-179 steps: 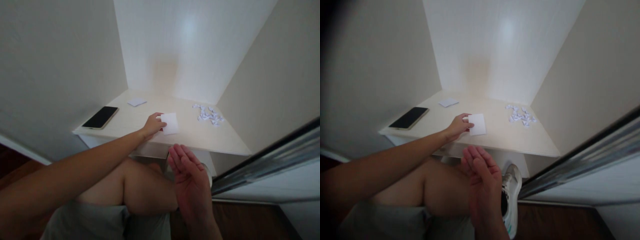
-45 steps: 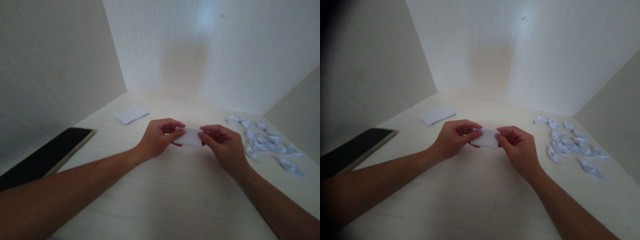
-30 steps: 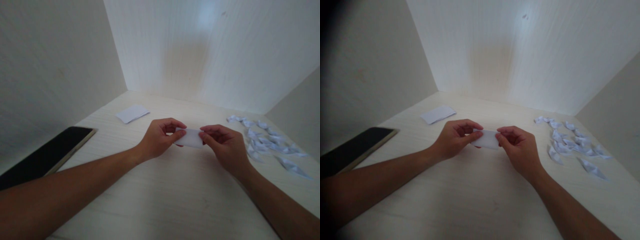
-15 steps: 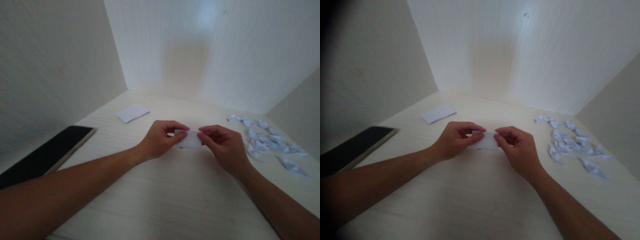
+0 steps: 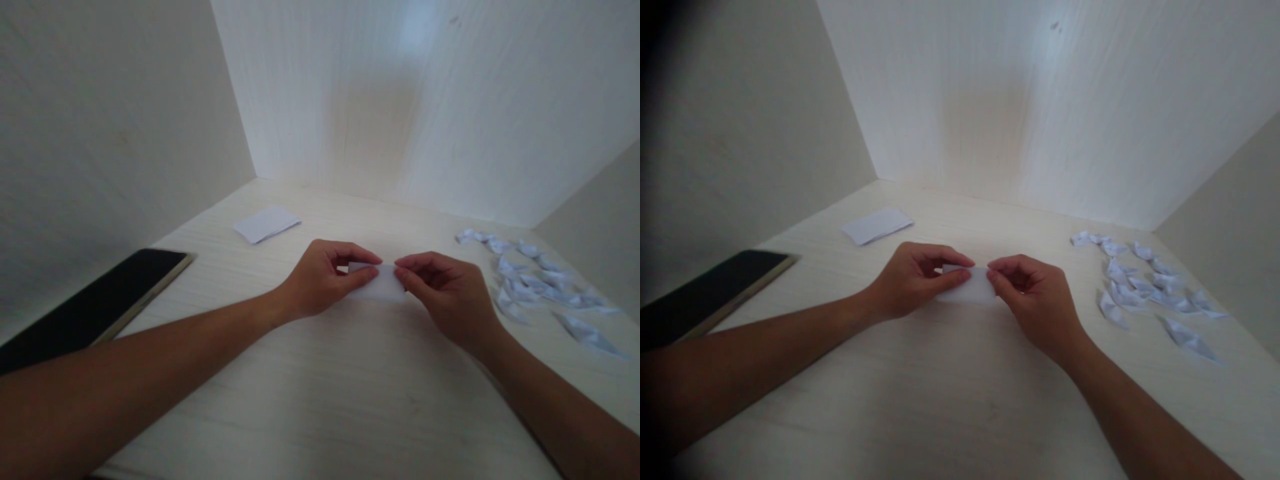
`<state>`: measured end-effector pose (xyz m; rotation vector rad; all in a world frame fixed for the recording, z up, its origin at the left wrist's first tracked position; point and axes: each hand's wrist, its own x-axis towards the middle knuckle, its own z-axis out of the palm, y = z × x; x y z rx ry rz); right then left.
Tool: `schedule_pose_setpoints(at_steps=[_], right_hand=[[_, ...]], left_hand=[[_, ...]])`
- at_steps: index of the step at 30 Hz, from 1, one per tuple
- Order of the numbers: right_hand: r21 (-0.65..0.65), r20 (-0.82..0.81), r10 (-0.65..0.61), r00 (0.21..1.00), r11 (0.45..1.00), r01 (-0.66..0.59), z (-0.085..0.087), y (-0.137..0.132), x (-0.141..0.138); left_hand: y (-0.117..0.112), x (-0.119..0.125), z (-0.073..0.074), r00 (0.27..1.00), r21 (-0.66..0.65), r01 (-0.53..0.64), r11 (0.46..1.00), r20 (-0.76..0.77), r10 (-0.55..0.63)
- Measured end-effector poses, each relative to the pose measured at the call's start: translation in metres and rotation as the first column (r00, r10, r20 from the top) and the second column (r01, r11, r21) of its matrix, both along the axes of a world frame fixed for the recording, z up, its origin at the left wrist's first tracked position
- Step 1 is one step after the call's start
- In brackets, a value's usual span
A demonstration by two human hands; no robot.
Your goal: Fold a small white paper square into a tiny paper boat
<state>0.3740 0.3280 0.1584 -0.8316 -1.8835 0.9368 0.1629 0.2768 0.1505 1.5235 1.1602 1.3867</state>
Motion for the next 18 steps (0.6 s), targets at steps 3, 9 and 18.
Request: schedule_pose_setpoints(at_steps=[3,9,18], right_hand=[[0.002,0.012,0.012,1.0,1.0,-0.012,0.0006,-0.0018,-0.001],[0.002,0.01,0.048,0.999,0.999,-0.048,0.001,-0.004,-0.0011],[-0.004,0.029,0.067,0.997,0.998,-0.067,0.0004,-0.0045,0.0013]], left_hand=[[-0.0012,0.0012,0.0021,1.0,-0.03,0.009,1.0,-0.011,-0.009],[-0.0021,0.0013,0.0052,0.998,-0.022,0.003,1.0,-0.06,-0.004],[-0.0027,0.0016,0.0083,0.996,-0.008,0.026,1.0,-0.089,-0.027]])
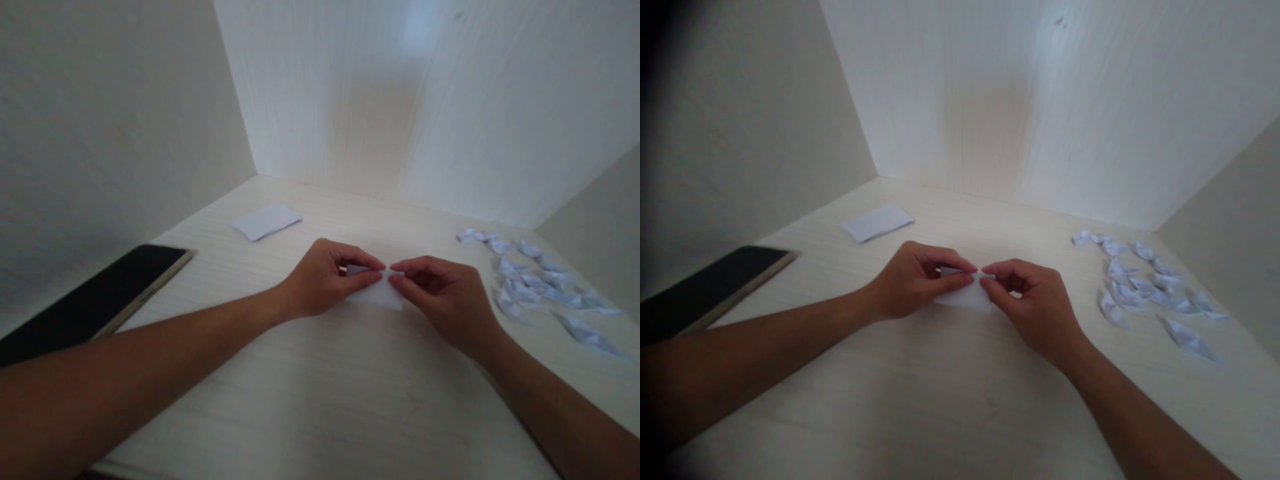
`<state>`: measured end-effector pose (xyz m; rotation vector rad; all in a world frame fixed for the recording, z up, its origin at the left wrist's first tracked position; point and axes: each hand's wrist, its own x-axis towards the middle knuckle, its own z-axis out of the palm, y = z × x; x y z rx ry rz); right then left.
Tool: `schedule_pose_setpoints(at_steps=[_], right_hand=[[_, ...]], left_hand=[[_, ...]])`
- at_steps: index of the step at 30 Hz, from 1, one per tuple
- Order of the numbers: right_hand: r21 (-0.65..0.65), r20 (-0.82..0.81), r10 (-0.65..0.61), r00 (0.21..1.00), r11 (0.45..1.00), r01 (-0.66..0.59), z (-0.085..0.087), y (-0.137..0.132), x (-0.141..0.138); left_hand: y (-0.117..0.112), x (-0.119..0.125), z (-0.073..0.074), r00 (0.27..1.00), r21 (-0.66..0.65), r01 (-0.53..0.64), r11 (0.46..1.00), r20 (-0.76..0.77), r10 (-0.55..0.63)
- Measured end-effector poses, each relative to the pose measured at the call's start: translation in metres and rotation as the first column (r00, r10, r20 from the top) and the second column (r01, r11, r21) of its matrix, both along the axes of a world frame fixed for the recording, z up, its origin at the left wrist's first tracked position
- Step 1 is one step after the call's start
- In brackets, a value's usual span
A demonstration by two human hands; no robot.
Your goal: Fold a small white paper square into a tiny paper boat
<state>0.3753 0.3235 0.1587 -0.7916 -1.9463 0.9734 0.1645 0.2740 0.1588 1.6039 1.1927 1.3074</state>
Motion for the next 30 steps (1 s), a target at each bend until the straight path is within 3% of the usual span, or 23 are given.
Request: schedule_pose_setpoints(at_steps=[9,19,30], right_hand=[[-0.028,0.0,0.0,1.0,1.0,0.0,-0.0001,0.0007,-0.0007],[-0.236,-0.08,0.011,0.997,0.971,-0.029,0.0008,0.0052,-0.0027],[-0.221,-0.073,-0.021,0.997,0.975,0.004,0.0022,0.0006,-0.0038]], left_hand=[[-0.0006,-0.0002,-0.0004,1.0,0.004,0.004,1.0,-0.004,-0.004],[-0.0004,0.0013,-0.0035,0.996,0.042,-0.082,0.996,0.03,0.08],[-0.0038,0.0043,-0.0025,0.997,0.029,-0.055,0.998,0.061,0.053]])
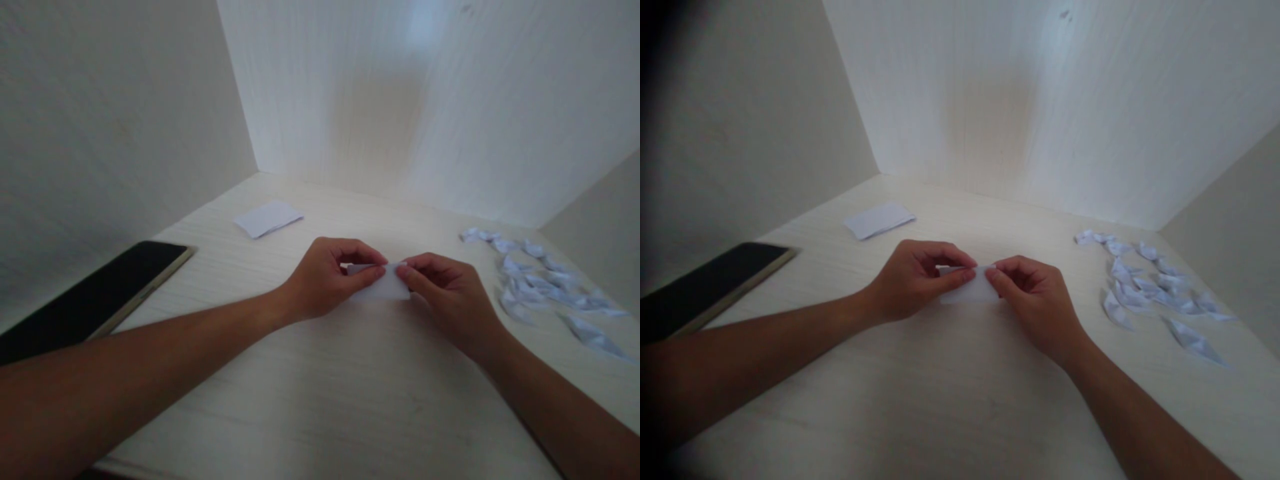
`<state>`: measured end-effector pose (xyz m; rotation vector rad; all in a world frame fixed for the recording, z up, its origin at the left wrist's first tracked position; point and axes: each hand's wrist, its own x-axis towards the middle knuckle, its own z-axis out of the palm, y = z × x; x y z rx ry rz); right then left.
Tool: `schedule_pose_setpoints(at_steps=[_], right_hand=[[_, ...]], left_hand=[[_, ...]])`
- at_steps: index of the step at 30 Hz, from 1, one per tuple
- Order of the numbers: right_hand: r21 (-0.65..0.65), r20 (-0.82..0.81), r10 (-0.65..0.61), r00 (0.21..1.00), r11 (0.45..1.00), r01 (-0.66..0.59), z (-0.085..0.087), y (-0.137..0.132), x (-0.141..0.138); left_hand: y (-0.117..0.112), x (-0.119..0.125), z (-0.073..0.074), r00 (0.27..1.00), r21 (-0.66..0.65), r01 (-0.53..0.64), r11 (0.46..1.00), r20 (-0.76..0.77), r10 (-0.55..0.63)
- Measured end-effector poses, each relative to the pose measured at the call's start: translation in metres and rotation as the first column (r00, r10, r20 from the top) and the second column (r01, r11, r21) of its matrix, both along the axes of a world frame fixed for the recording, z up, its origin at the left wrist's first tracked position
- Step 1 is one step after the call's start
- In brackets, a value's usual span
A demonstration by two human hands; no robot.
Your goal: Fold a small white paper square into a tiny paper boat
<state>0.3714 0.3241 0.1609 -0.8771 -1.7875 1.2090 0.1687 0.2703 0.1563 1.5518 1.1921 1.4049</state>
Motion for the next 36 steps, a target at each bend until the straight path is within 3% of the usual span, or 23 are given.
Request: schedule_pose_setpoints(at_steps=[8,16,23,32,36], right_hand=[[0.019,0.022,-0.04,0.999,0.999,0.04,0.0032,-0.0006,-0.0006],[0.037,-0.006,-0.089,0.996,0.995,0.089,0.0018,0.0028,0.0022],[0.105,0.078,-0.059,0.995,0.993,0.05,-0.0006,-0.0026,0.0027],[0.101,0.076,-0.085,0.993,0.992,0.077,0.001,0.0013,0.0031],[0.156,0.12,-0.08,0.99,0.986,0.06,0.0003,0.0007,0.0048]], left_hand=[[0.0017,-0.0006,-0.0043,0.998,-0.043,0.029,0.999,0.065,-0.026],[0.0039,-0.0016,-0.0044,0.969,-0.105,-0.031,0.994,0.242,0.056],[-0.0013,0.0016,0.0014,0.985,-0.087,-0.039,0.995,0.164,0.053],[0.0024,0.0005,-0.0008,0.936,-0.135,-0.038,0.99,0.342,0.083],[0.0016,0.0002,0.0005,0.962,-0.101,-0.026,0.995,0.268,0.052]])
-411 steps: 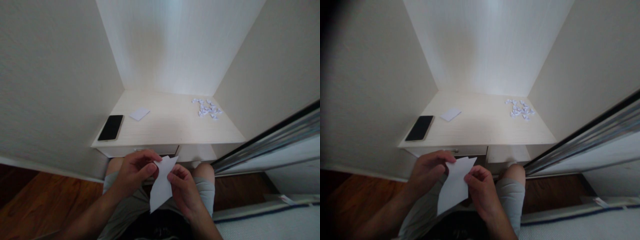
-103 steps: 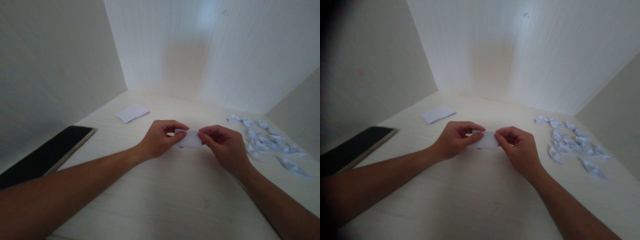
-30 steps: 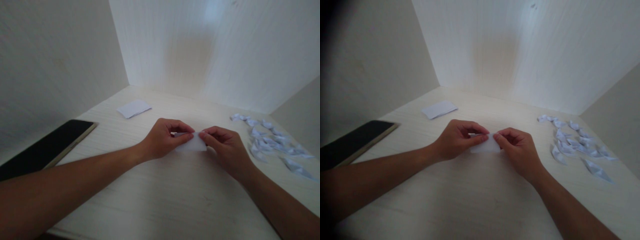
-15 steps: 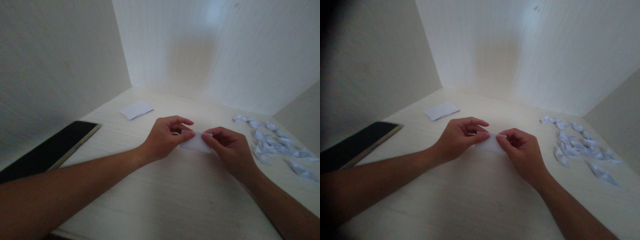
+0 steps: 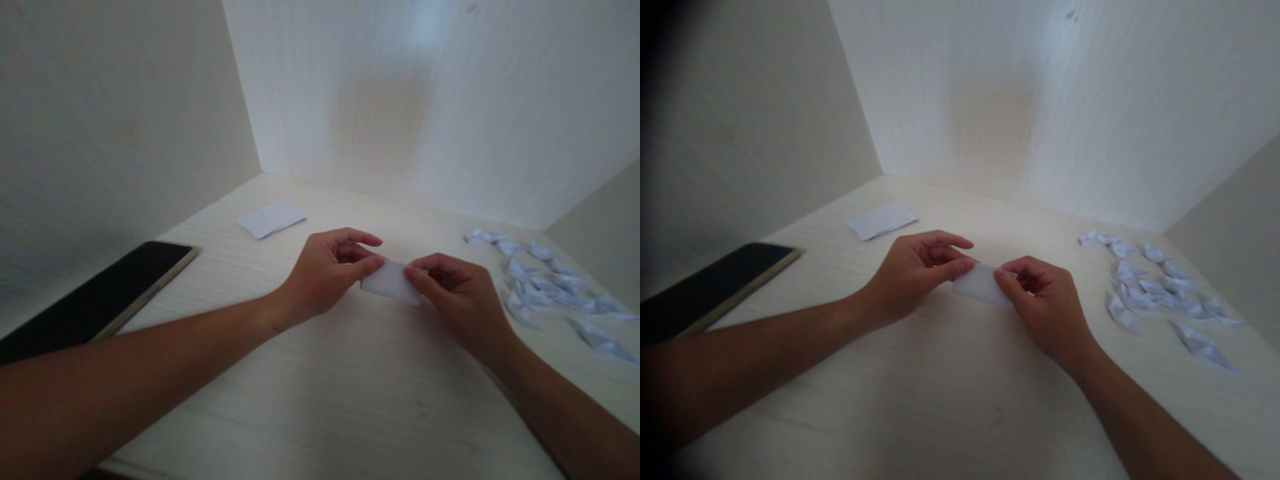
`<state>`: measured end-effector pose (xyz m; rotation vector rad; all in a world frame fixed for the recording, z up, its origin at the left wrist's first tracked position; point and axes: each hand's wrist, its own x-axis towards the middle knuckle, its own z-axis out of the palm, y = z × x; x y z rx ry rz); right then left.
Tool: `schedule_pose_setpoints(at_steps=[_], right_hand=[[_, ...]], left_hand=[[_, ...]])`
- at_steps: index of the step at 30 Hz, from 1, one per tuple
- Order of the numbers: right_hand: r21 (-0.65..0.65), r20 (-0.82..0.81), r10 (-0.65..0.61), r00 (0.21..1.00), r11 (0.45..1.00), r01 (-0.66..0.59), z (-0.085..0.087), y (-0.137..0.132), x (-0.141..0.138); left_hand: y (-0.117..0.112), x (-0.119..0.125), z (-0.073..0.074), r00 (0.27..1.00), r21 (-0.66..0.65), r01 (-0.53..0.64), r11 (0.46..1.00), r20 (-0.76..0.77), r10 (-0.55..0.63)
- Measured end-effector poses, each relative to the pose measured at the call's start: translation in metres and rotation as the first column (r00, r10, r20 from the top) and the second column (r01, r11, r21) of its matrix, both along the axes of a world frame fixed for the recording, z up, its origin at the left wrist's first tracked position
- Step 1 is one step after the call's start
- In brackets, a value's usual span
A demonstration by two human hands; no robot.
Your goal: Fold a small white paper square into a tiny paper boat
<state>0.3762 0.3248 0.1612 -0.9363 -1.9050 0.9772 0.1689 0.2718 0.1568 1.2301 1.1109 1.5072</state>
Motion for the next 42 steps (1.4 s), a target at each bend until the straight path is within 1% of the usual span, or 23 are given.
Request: schedule_pose_setpoints(at_steps=[3,5,8,10,12,16,19,21,23,27,29,31,34,36,39,42], right_hand=[[0.072,0.064,0.024,0.998,0.997,-0.029,0.0013,-0.0037,0.0],[0.098,0.129,0.055,0.99,0.993,-0.068,0.0025,-0.0062,-0.0008],[0.049,0.198,0.123,0.972,0.99,-0.135,0.0036,-0.0082,-0.0025],[0.001,0.195,0.138,0.971,0.99,-0.141,0.0037,-0.0085,-0.0032],[-0.023,0.175,0.125,0.977,0.992,-0.123,0.0038,-0.0082,-0.0035],[-0.051,0.143,0.09,0.986,0.995,-0.084,0.0039,-0.0064,-0.0031],[-0.077,0.13,0.109,0.986,0.992,-0.099,0.0029,-0.0054,-0.003],[-0.091,0.137,0.131,0.982,0.989,-0.119,0.0019,-0.0057,-0.0032],[-0.108,0.138,0.154,0.978,0.984,-0.139,0.0013,-0.0069,-0.0036],[-0.146,0.11,0.214,0.971,0.969,-0.197,0.0023,-0.0098,-0.0047],[-0.143,0.102,0.232,0.967,0.966,-0.216,0.0038,-0.0105,-0.0048],[-0.133,0.101,0.225,0.969,0.968,-0.211,0.0054,-0.0104,-0.0046],[-0.133,0.073,0.183,0.98,0.976,-0.172,0.0067,-0.0091,-0.0039],[-0.134,0.044,0.156,0.987,0.98,-0.149,0.0068,-0.0078,-0.0033],[-0.126,0.028,0.137,0.99,0.983,-0.133,0.0064,-0.0059,-0.0028],[-0.123,0.035,0.145,0.989,0.982,-0.14,0.0057,-0.0052,-0.0031]], left_hand=[[-0.0021,0.0009,0.0008,0.994,0.026,0.016,1.0,-0.105,-0.013],[-0.0033,0.0018,0.0002,0.989,0.035,0.028,0.999,-0.143,-0.022],[-0.0043,0.0028,-0.0015,0.988,0.039,0.03,0.999,-0.156,-0.023],[-0.0045,0.0027,-0.0023,0.989,0.033,0.031,0.999,-0.146,-0.026],[-0.0043,0.0024,-0.0027,0.992,0.018,0.044,0.999,-0.118,-0.041],[-0.0037,0.0034,-0.0027,0.996,-0.055,0.09,0.994,0.008,-0.09],[-0.0042,0.0051,-0.0023,0.993,-0.114,0.09,0.989,0.08,-0.081],[-0.0051,0.0056,-0.0011,0.995,-0.114,0.082,0.99,0.064,-0.075],[-0.0061,0.0049,0.0009,0.996,-0.111,0.088,0.99,0.015,-0.087],[-0.0073,0.0026,0.0044,0.985,-0.115,0.13,0.985,-0.098,-0.141],[-0.0074,0.0025,0.0046,0.981,-0.108,0.144,0.984,-0.118,-0.156],[-0.007,0.0033,0.0036,0.984,-0.119,0.155,0.981,-0.071,-0.164],[-0.0058,0.0049,0.001,0.982,-0.158,0.183,0.97,0.078,-0.172],[-0.0047,0.0052,-0.0007,0.975,-0.171,0.188,0.967,0.151,-0.163],[-0.0036,0.0048,-0.0023,0.974,-0.159,0.156,0.975,0.19,-0.125],[-0.0034,0.0044,-0.0024,0.981,-0.119,0.101,0.988,0.176,-0.079]])
